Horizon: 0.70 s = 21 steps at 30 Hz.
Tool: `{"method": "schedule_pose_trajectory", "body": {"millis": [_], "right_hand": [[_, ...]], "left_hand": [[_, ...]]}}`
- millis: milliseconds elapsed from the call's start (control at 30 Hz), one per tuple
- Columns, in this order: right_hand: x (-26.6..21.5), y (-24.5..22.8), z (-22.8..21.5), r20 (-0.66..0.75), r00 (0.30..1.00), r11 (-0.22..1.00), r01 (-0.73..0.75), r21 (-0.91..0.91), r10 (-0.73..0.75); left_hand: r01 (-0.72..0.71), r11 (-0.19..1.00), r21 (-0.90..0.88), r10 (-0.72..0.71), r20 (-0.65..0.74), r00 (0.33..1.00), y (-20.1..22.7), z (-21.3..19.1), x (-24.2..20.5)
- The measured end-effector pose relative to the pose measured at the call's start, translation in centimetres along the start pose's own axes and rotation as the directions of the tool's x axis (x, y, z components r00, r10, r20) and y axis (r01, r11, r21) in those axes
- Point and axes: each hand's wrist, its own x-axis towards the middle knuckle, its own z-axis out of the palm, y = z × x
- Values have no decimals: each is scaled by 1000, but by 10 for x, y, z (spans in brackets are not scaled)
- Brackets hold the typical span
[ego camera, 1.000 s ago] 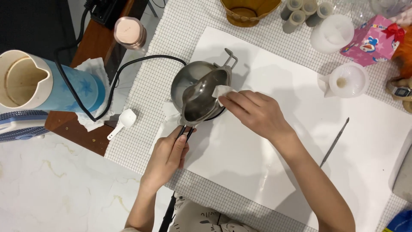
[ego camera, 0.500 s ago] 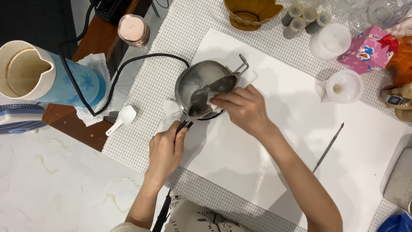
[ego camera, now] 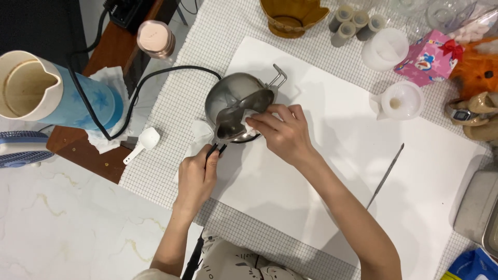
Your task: Cleaning a small metal melting pot using a tissue
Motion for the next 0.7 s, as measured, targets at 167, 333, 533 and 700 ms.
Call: {"method": "schedule_pose_trajectory", "body": {"millis": [167, 333, 533, 700], "right_hand": [[-20, -3, 16, -17, 997, 997, -76, 32, 76], [-26, -18, 23, 11, 982, 957, -185, 222, 188], [-27, -33, 33, 37, 941, 872, -327, 364, 337], [-3, -43, 21, 58, 912, 818, -392, 420, 407]], "left_hand": [[-29, 999, -38, 29, 6, 1000, -5, 1, 2], [-20, 999, -47, 21, 18, 1000, -1, 0, 2], [-10, 999, -34, 10, -8, 1000, 5, 2, 3], [5, 999, -39, -6, -19, 1000, 13, -2, 5]]}}
